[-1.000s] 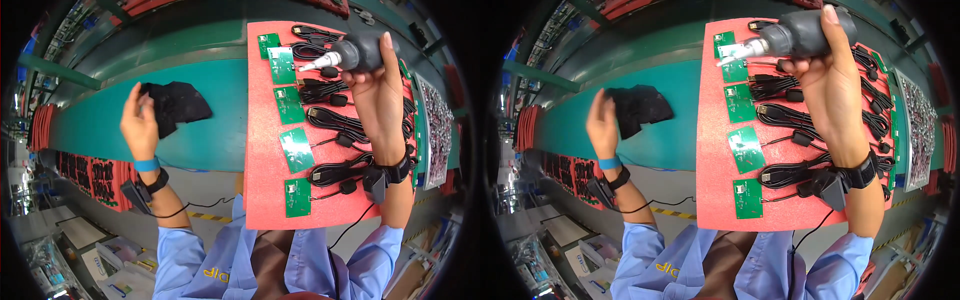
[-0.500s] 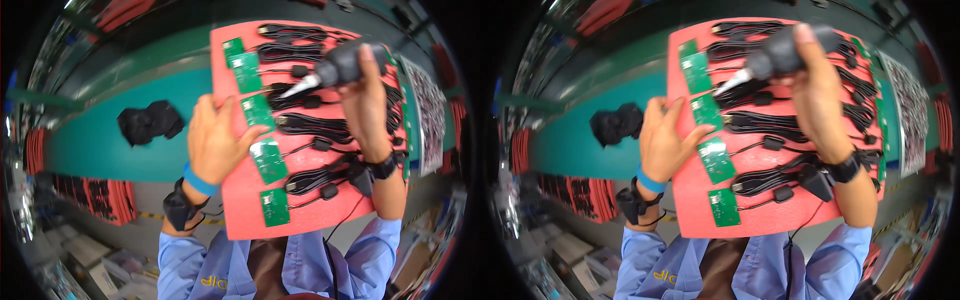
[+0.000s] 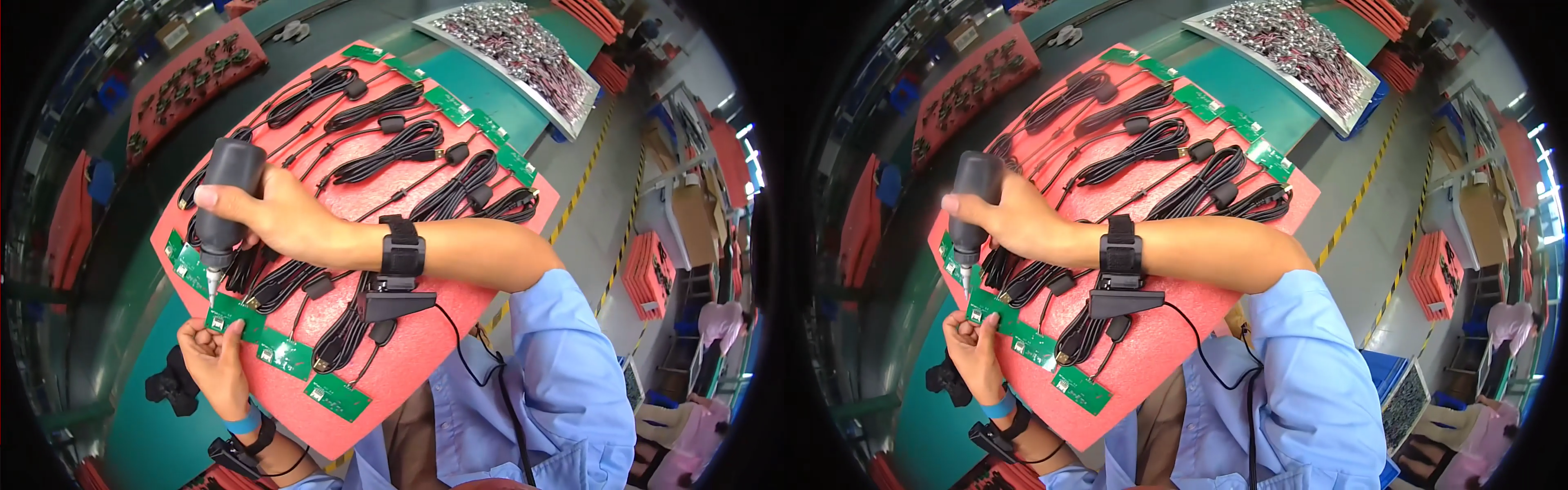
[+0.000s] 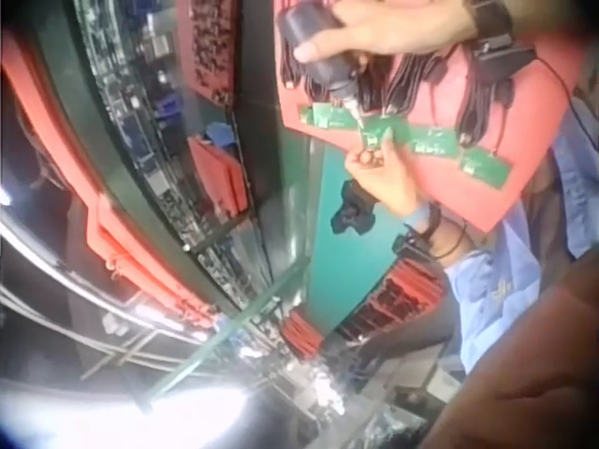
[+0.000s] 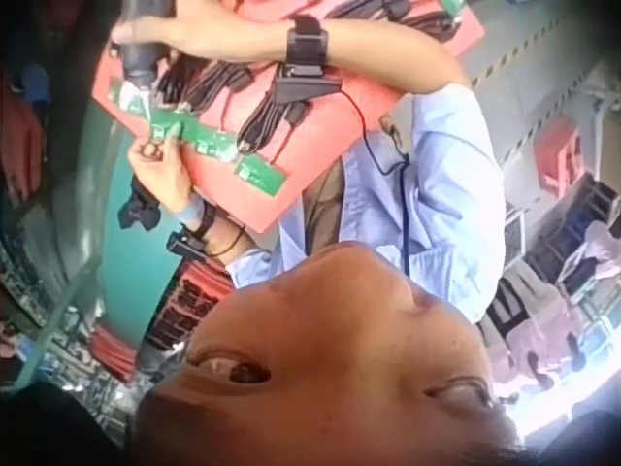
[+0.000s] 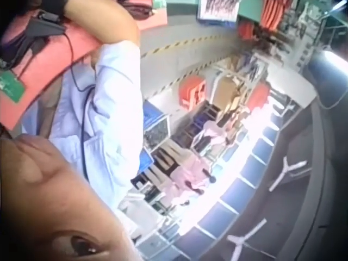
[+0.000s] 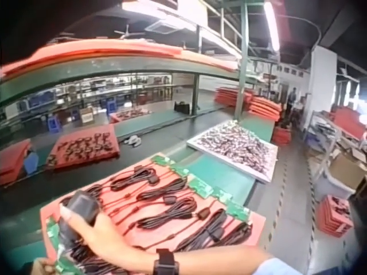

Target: Apply a liquid adhesive or sealant to the connections of wires on PCB components using a squeeze bottle.

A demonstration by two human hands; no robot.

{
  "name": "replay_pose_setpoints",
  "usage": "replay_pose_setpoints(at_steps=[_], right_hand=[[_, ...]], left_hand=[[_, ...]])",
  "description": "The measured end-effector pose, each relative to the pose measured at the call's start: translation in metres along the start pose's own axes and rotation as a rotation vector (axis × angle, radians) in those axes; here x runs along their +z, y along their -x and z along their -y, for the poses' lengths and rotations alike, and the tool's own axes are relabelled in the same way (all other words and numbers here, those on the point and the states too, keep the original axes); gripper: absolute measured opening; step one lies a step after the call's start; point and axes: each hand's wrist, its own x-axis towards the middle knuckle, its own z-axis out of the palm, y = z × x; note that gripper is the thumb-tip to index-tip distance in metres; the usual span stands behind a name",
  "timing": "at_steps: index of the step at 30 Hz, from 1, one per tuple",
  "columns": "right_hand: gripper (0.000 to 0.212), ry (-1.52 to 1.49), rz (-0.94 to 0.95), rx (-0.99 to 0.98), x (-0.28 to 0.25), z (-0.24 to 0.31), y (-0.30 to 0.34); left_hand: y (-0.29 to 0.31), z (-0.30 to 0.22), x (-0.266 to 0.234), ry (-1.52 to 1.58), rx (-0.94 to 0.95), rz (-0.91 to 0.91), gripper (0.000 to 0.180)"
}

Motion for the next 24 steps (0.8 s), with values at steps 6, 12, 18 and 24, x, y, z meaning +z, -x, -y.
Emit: replay_pose_setpoints(at_steps=[6, 12, 18, 24], right_hand=[[0.035, -0.029, 0.042, -0.244, 0.035, -0.019, 0.008], [0.035, 0.274, 0.233, -0.231, 0.07, -0.015, 0.024], [0.068, 0.282, 0.241, -0.364, 0.088, -0.03, 0.042], [0.083, 0.441, 0.19, -0.494, 0.081, -0.037, 0.049]], left_hand=[[0.015, 0.008, -0.027, 0.071, -0.093, -0.125, 0.017], [0.017, 0.025, -0.065, 0.14, -0.086, -0.076, 0.015], [0.029, 0.02, -0.077, 0.322, -0.115, -0.117, 0.014], [0.03, 0.028, -0.076, 0.454, -0.107, -0.079, 0.014]])
